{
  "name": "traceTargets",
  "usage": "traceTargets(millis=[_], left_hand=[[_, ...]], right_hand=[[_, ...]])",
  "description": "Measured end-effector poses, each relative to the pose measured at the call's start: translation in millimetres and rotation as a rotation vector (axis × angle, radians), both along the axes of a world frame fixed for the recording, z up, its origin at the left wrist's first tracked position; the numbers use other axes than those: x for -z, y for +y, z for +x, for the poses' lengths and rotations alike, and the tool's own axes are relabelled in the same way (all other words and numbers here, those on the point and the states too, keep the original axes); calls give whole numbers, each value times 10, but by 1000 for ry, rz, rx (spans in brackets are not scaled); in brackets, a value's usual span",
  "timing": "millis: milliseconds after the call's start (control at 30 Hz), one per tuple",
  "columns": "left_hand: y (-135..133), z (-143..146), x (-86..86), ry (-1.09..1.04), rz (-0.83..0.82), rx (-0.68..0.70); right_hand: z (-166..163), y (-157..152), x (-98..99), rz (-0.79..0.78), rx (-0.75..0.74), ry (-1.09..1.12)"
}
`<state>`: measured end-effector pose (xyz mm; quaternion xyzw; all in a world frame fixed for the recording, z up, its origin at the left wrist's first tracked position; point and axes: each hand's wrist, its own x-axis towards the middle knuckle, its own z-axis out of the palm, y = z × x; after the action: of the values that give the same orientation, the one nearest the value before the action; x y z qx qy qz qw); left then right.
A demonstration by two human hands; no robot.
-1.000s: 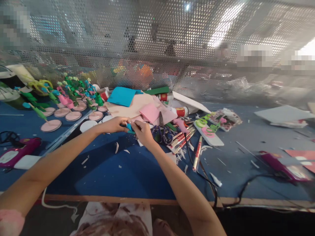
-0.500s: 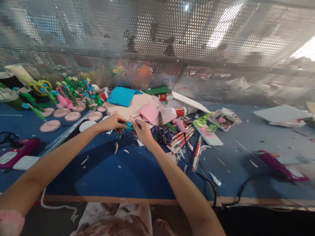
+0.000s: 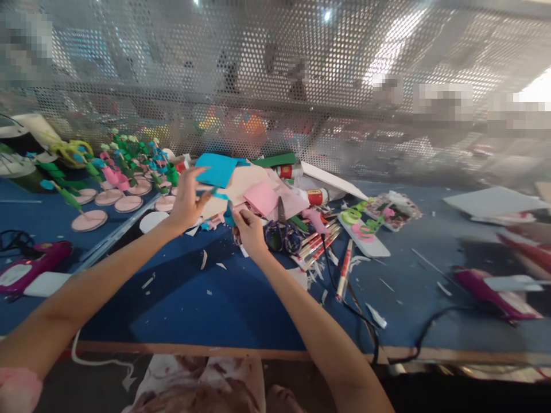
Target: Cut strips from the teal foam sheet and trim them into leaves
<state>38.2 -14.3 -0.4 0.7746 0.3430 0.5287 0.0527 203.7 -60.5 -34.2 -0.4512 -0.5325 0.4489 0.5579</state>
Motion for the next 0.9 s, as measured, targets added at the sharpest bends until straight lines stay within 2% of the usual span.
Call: traceTargets(millis=[67, 100, 167, 300, 367, 567, 633, 800, 900], left_hand=[[-85, 58, 80, -131, 187, -121], [-135, 103, 124, -138, 206, -100], [-229, 213, 205, -95, 67, 3], [-326, 394, 298, -111, -459, 287], [-332, 419, 306, -165, -591, 343], [-246, 334, 235, -291, -608, 239], [-194, 300, 204, -292, -628, 242], [-118, 270, 153, -201, -730, 477], [-137, 271, 124, -193, -771, 534]], right_hand=[[-38, -11, 9, -6, 100, 138], [-56, -16, 13, -7, 129, 190], [-86, -25, 29, -3, 152, 248], [-132, -32, 93, -8, 115, 245], [-151, -35, 125, -17, 89, 215], [-101, -47, 105, -68, -4, 52], [-25, -25, 63, -77, -13, -18], [153, 72, -48, 24, -45, -42], [179, 95, -77, 51, -81, -13]])
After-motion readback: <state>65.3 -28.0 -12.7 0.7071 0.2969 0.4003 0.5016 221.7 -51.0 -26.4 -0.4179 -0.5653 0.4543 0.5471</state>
